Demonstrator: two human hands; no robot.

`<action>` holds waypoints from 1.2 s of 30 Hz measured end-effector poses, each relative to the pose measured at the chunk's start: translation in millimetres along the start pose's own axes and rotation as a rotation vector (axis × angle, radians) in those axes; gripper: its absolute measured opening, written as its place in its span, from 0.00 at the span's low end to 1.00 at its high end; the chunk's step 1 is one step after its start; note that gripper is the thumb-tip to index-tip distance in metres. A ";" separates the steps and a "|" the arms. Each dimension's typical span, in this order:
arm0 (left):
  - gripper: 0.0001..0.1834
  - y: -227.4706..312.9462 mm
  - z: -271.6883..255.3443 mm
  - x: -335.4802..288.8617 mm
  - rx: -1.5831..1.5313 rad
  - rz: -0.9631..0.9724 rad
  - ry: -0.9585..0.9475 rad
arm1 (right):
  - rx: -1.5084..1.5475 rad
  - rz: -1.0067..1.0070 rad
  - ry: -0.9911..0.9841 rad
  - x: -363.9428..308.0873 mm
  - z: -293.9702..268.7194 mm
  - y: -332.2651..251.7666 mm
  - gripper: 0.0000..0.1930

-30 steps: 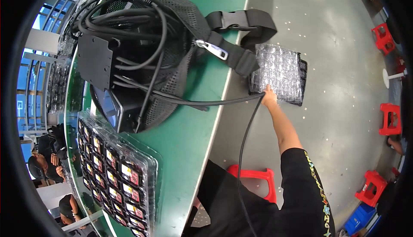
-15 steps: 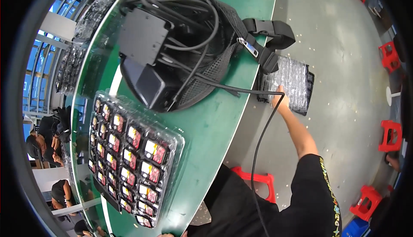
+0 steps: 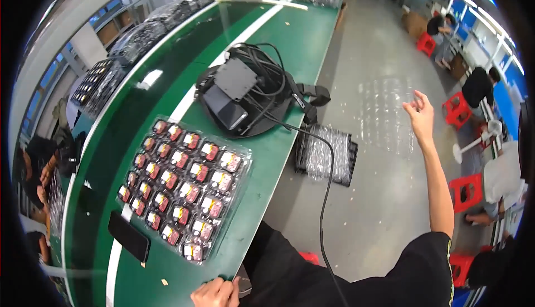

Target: Manually assemble and inspect smart watch or small electronic device components using a pick tool.

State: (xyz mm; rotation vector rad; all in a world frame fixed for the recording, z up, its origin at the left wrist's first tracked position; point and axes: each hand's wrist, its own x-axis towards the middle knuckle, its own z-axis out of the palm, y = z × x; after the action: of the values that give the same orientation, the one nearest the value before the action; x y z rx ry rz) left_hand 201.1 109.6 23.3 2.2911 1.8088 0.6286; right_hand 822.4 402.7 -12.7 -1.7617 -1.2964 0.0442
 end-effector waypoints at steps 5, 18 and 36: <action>0.15 -8.0 -0.3 -10.8 -0.128 0.001 0.092 | 0.151 -0.492 0.137 -1.4 -66.3 -207.8 0.12; 0.09 -23.6 14.2 -35.8 -0.156 -0.048 0.269 | 1.416 -0.128 -0.409 -138.3 54.5 -438.1 0.11; 0.42 -34.0 16.7 -23.2 -0.017 -0.196 0.270 | 0.962 0.418 -1.019 -246.4 130.8 -336.4 0.09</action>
State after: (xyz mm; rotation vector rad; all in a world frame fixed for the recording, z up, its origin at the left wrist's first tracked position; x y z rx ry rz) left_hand 173.5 98.4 -9.6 2.0642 2.1026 0.9517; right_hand 398.4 304.6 26.3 -1.0662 -1.1625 1.6764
